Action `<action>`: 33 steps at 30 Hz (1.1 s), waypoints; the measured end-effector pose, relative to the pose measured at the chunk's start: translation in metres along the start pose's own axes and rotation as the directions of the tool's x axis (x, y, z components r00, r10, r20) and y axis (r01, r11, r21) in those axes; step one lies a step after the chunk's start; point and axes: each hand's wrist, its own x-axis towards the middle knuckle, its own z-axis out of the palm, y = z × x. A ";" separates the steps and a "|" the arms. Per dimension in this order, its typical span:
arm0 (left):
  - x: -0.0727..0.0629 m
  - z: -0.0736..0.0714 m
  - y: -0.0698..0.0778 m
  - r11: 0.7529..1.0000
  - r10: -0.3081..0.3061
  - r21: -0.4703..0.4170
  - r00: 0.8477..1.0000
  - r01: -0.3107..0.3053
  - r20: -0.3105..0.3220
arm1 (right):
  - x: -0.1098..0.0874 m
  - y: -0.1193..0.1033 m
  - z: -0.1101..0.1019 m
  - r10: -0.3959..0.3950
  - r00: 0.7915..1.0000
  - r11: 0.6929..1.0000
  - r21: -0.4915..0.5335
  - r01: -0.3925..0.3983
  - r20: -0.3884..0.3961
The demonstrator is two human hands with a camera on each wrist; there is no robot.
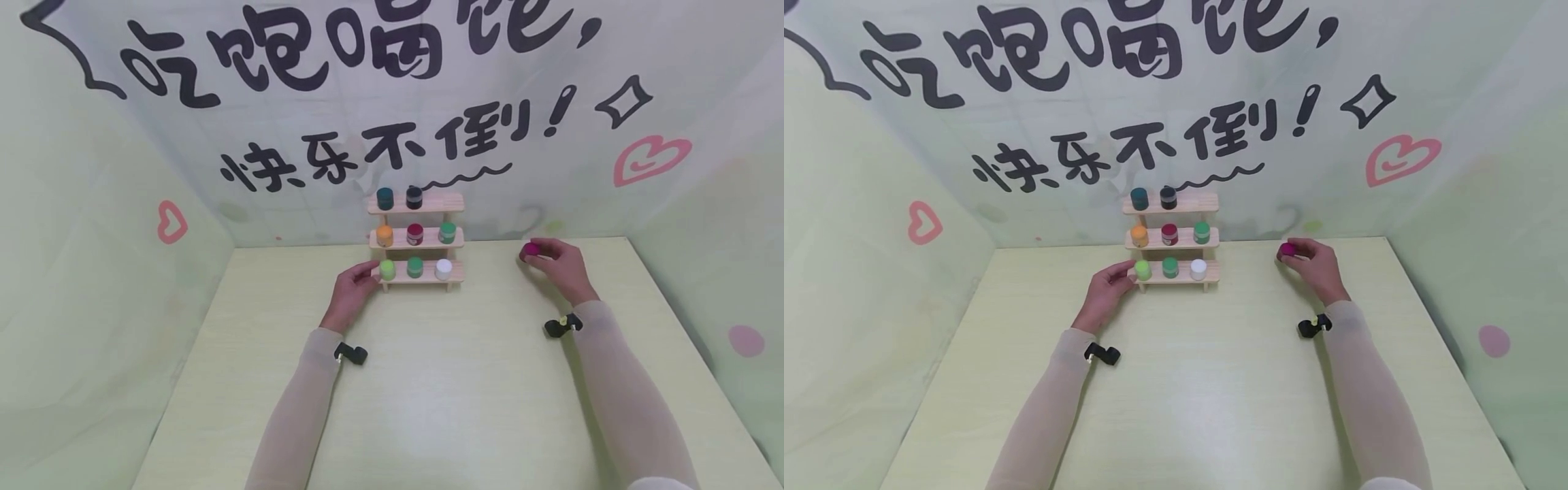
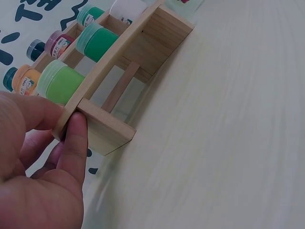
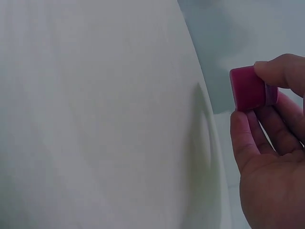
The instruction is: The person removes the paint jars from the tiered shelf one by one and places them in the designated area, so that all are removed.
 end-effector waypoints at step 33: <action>0.000 0.000 -0.005 1.000 0.016 -0.021 1.000 -0.016 -0.006 | -0.015 0.018 -0.005 -0.007 0.994 0.998 -0.068 0.015 0.111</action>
